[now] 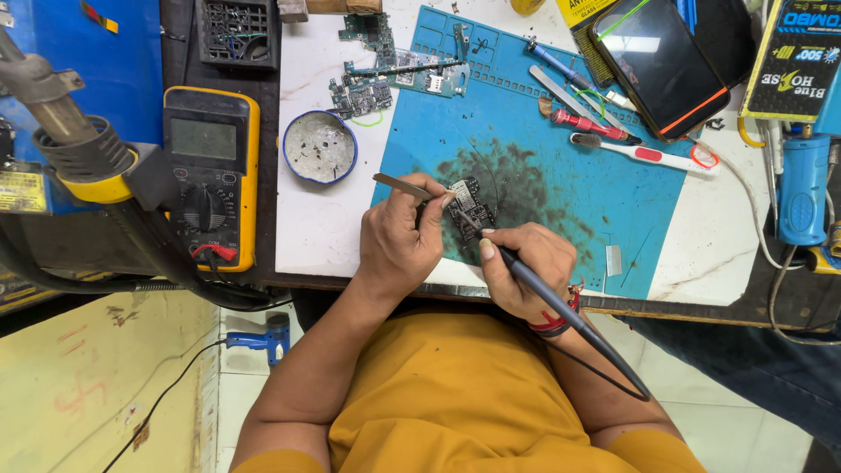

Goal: The person solders a disassembled phone motherboard on a repair bench, holding the board with tweezers in one hand and a soldering iron in the other. They reposition the board and continue applying the iron to different points on the board throughout the episode.

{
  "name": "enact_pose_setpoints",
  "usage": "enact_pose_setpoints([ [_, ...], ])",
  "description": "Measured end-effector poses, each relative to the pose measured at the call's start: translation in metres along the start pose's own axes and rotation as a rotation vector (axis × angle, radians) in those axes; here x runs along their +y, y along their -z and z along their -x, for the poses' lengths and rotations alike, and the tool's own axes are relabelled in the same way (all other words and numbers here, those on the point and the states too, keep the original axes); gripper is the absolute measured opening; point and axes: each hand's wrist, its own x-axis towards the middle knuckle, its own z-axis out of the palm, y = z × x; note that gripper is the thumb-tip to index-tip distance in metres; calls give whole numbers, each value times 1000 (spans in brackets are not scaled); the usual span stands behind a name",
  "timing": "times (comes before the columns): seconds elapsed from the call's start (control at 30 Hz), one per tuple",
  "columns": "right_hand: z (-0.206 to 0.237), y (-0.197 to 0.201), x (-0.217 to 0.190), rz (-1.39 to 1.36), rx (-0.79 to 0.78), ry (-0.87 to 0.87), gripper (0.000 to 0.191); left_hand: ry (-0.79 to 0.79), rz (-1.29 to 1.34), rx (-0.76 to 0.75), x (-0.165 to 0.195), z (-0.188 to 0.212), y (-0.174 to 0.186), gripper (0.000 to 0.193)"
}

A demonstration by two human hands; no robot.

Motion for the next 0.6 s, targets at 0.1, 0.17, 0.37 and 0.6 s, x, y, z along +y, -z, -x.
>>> enact_pose_setpoints([
  [0.1,0,0,0,-16,-3,-10,8,6,-2,5,0,0,0,15],
  [0.17,-1,0,0,-17,-14,11,8,32,-8,-8,0,0,1,15],
  [0.37,0,0,1,1,-6,18,8,8,2,5,0,0,0,15],
  [0.6,-2,1,1,37,62,43,15,31,16,-11,1,-2,1,14],
])
